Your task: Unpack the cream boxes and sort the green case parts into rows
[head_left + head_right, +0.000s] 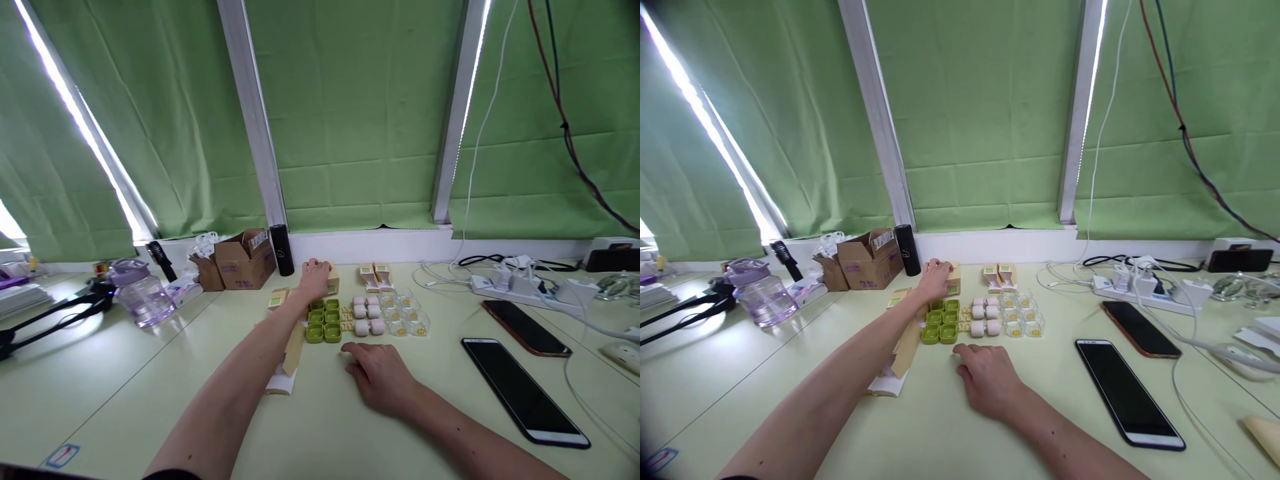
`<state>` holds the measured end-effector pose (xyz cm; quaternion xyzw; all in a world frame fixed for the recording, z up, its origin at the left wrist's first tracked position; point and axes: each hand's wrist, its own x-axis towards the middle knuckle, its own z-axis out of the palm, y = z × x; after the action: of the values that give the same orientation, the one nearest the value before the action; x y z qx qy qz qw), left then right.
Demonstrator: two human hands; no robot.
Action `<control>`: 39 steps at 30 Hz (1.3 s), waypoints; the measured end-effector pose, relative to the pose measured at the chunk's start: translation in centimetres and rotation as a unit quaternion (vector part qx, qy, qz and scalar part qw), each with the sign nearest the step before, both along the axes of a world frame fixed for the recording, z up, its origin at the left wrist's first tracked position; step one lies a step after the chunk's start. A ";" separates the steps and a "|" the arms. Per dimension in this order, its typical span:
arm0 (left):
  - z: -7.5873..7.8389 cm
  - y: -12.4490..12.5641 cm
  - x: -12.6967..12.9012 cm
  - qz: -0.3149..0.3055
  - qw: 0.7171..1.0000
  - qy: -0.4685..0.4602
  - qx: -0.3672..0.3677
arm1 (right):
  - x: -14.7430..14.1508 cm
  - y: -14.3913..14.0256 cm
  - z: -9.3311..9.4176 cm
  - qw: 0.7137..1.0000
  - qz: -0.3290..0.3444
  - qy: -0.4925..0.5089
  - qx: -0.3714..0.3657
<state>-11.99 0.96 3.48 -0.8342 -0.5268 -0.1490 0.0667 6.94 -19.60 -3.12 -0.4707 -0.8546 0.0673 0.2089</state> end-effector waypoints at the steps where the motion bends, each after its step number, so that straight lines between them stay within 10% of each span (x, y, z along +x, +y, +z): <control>1: 0.4 -0.3 0.1 -0.006 1.000 -0.014 0.001 | 0.2 0.1 -0.1 1.000 -0.003 0.015 0.012; 10: 3.7 -9.0 0.7 -0.153 0.972 -0.174 -0.047 | 4.2 2.0 2.5 0.949 -0.086 0.251 0.171; 18: 0.6 -18.4 1.9 -0.235 0.956 -0.142 -0.105 | 5.7 2.3 4.0 0.941 -0.109 0.289 0.140; 31: -1.5 -19.1 1.1 -0.173 0.943 -0.251 -0.135 | 7.1 0.8 1.9 0.980 0.084 0.154 0.098; 39: -2.3 -18.9 1.6 -0.164 0.953 -0.244 -0.080 | 7.0 0.8 1.6 0.984 0.084 0.131 0.087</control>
<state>-10.37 -17.98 1.19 -0.8499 -0.3934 -0.3137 -0.1563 13.95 -18.83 -1.52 -0.3649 -0.8586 0.0715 0.3528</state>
